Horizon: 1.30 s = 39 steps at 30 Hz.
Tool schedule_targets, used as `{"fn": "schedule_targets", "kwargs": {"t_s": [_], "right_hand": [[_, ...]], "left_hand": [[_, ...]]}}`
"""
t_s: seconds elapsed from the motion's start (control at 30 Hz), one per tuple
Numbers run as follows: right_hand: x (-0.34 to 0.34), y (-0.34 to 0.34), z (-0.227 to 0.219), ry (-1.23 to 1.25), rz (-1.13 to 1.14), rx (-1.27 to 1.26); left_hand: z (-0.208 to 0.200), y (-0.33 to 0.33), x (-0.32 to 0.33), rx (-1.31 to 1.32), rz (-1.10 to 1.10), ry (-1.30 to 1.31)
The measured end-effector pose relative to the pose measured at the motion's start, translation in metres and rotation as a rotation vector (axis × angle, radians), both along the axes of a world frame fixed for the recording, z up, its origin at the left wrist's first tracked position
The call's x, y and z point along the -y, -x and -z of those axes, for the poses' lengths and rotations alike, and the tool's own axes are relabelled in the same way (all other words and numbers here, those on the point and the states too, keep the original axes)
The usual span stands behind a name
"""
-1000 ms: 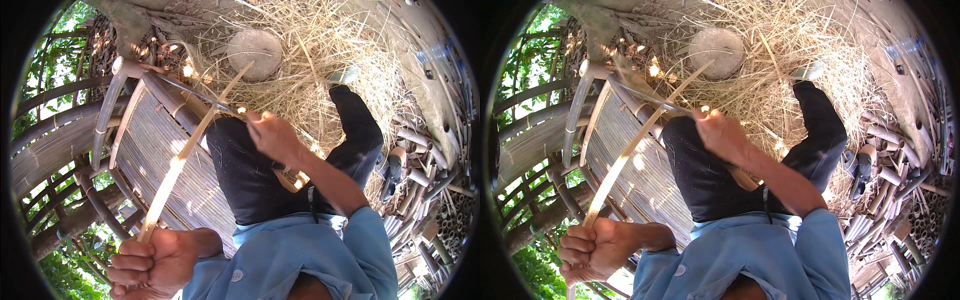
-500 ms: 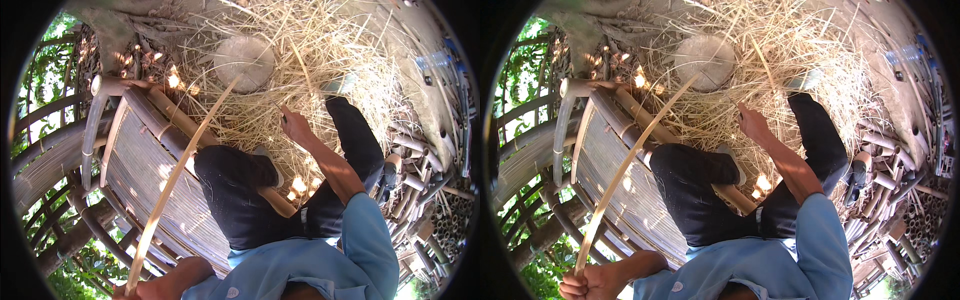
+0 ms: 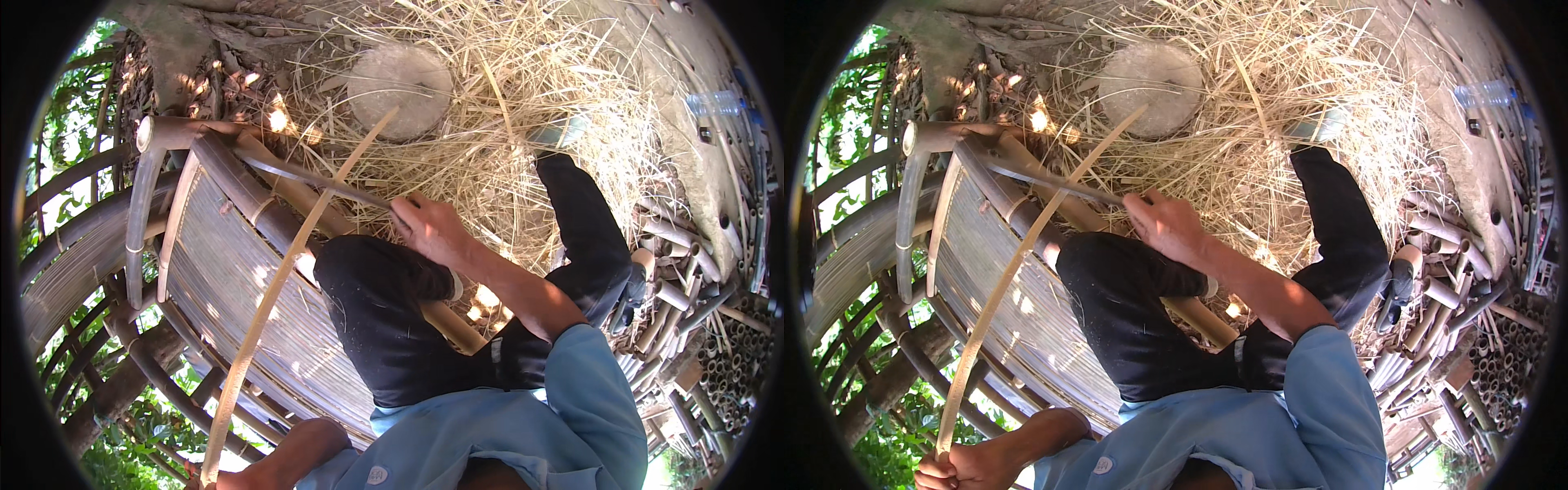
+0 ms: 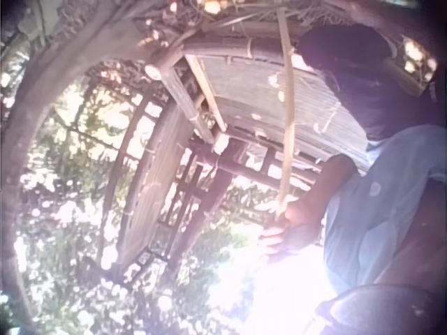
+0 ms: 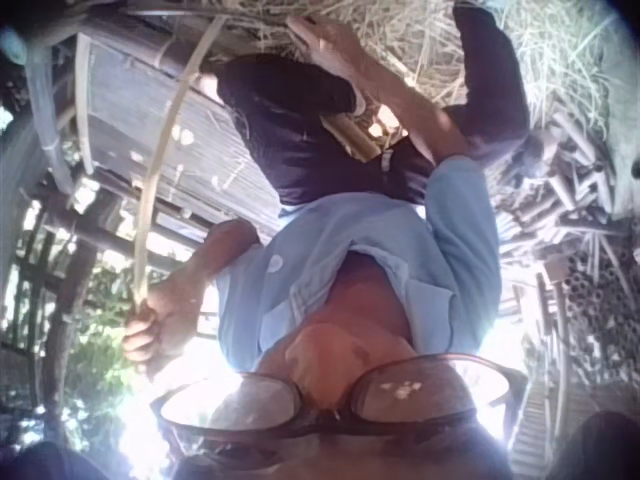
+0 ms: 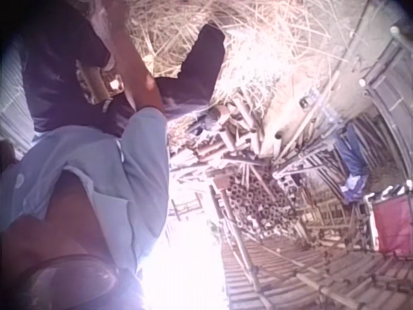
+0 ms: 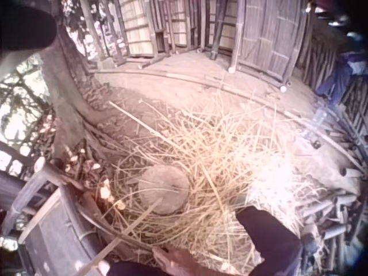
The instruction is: The person shaves a long strip of bamboo with a machete, sliding the blade along the length of the wood to smooth it.
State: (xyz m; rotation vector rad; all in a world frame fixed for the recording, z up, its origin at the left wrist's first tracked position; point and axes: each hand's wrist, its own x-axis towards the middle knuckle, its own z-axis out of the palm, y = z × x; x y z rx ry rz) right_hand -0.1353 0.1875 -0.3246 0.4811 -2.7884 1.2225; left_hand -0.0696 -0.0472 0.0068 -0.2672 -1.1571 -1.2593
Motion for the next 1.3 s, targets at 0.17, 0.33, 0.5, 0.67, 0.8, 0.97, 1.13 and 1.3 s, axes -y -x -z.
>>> {"fn": "schedule_targets", "kwargs": {"t_s": [0.17, 0.33, 0.5, 0.67, 0.8, 0.97, 1.13, 1.3], "right_hand": [[-0.059, 0.009, 0.089, -0.157, 0.192, 0.364], [-0.111, 0.017, 0.125, -0.284, 0.321, 0.476], [-0.075, 0.012, 0.036, -0.085, 0.262, 0.677], [-0.023, -0.035, -0.093, 0.039, 0.113, 0.409], [0.008, -0.08, -0.181, 0.113, 0.017, 0.068], [0.024, -0.125, -0.247, 0.186, -0.177, -0.221], [0.03, -0.141, -0.244, 0.106, -0.164, -0.214], [0.025, -0.139, -0.224, 0.065, -0.156, -0.135]], "left_hand": [[0.0, 0.004, -0.002, -0.04, 0.06, -0.049], [0.001, 0.006, -0.002, -0.036, 0.291, -0.027], [-0.01, -0.006, -0.028, 0.134, 0.416, -0.169], [-0.011, -0.019, -0.023, -0.027, 0.721, -0.112], [0.005, -0.03, -0.036, -0.029, 0.659, -0.039], [0.007, -0.04, -0.046, -0.028, 0.533, -0.037], [0.017, -0.036, -0.047, -0.014, 0.291, -0.117], [0.022, -0.04, -0.052, 0.011, 0.287, -0.065]]}}
